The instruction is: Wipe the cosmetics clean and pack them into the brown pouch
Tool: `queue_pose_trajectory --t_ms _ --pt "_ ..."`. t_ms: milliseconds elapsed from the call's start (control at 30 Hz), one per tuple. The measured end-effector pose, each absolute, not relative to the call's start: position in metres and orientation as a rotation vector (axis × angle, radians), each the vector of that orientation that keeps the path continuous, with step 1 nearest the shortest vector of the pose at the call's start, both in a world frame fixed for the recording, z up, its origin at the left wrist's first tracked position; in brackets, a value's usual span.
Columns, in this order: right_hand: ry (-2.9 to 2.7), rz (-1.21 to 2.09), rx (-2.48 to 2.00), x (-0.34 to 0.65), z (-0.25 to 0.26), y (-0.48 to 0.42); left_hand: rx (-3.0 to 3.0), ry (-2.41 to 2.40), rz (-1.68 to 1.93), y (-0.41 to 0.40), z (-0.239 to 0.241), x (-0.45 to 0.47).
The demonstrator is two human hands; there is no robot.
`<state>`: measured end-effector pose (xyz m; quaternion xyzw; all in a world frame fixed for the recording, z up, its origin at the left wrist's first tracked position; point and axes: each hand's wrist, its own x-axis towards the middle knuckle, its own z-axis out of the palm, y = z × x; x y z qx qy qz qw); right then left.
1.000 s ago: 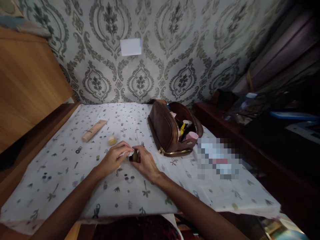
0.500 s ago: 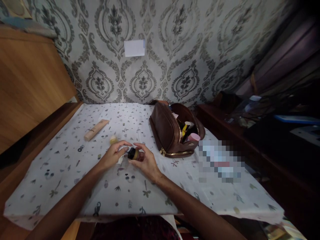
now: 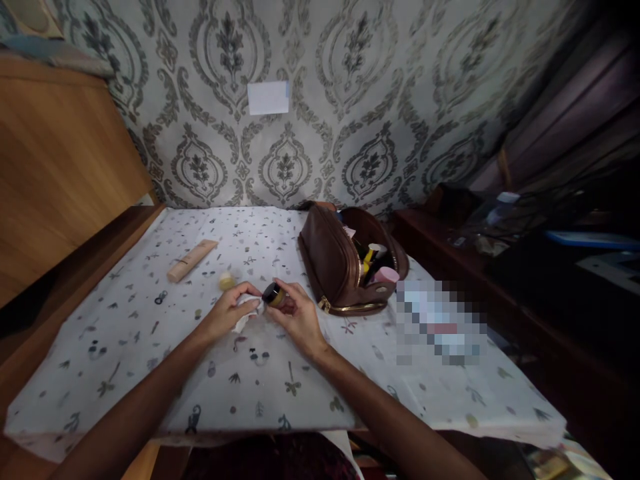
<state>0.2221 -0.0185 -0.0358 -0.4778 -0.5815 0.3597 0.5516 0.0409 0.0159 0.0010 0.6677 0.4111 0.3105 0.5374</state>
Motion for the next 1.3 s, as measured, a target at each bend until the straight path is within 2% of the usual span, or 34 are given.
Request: queue_pose_trajectory --t_ms 267,567,733,933,1133,1300 --pt "-1.658 0.450 -1.239 0.229 -0.038 -0.020 1.631 0.988 0.678 0.012 0.007 0.041" --pt "-1.846 0.360 -1.420 0.230 -0.042 -0.022 1.567 1.010 0.725 0.012 0.009 0.043" --pt "-1.762 0.563 -1.330 0.221 -0.036 -0.025 1.588 1.027 0.858 0.015 0.005 0.043" --pt "-1.245 1.153 -1.149 0.219 -0.038 -0.018 1.779 1.097 1.003 0.009 0.008 0.044" --pt "-0.752 1.584 -0.817 0.221 -0.031 -0.015 1.828 1.175 1.052 0.010 0.006 0.046" --pt "-0.665 1.657 -0.711 0.220 -0.027 -0.018 1.835 1.182 1.008 0.011 0.000 0.046"
